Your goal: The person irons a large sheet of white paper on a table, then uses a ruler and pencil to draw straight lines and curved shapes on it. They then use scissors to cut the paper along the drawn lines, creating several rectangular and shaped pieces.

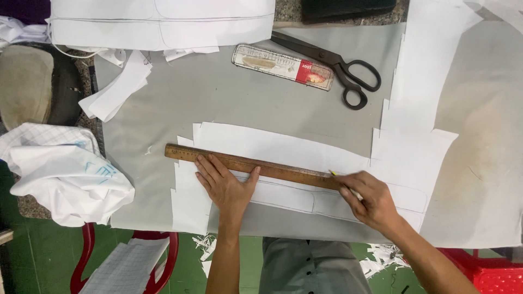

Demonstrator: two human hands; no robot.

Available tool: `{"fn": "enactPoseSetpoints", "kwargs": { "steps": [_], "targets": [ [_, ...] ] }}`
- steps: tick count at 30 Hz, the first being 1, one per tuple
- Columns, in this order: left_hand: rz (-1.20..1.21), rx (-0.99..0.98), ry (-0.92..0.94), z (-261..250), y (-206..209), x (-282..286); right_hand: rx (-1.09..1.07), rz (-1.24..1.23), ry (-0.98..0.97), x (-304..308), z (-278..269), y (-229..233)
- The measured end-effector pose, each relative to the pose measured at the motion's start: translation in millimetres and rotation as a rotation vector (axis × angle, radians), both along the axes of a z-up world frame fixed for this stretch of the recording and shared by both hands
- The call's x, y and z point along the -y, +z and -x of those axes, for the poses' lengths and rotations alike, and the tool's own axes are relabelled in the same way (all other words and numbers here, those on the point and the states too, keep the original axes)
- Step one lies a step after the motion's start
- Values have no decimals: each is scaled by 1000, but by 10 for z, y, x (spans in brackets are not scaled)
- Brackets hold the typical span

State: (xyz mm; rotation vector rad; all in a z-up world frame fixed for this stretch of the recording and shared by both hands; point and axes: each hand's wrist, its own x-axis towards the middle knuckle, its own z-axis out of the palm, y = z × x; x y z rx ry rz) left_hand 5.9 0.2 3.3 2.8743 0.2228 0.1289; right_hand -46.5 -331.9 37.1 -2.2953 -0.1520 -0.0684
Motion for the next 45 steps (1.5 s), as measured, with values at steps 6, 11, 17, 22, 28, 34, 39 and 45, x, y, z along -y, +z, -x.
{"fn": "enactPoseSetpoints", "kwargs": {
  "steps": [6, 11, 17, 22, 28, 34, 39, 45],
  "targets": [
    [-27, 4, -3, -7, 16, 9, -160, -18, 227, -313, -755, 159],
    [65, -64, 30, -33, 88, 2, -296, 208, 516, -496, -1065, 483],
    [96, -117, 75, -15, 9, -19, -221, 141, 906, -1835, -1776, 239],
    [79, -43, 96, -82, 143, -6, -89, -93, 902, -2585, -1986, 45],
    [95, -56, 75, -27, 152, -4, -333, 46, 642, -843, -1209, 614],
    [-48, -244, 66, -31, 177, 17, -94, 136, 155, 918, 53, 369],
    [-40, -331, 61, -56, 215, 47, 144, 346, -27, 884, 786, -39],
    [-55, -356, 101, -50, 284, 139, 282, 360, 123, 640, 1031, -24]
  ]
}}
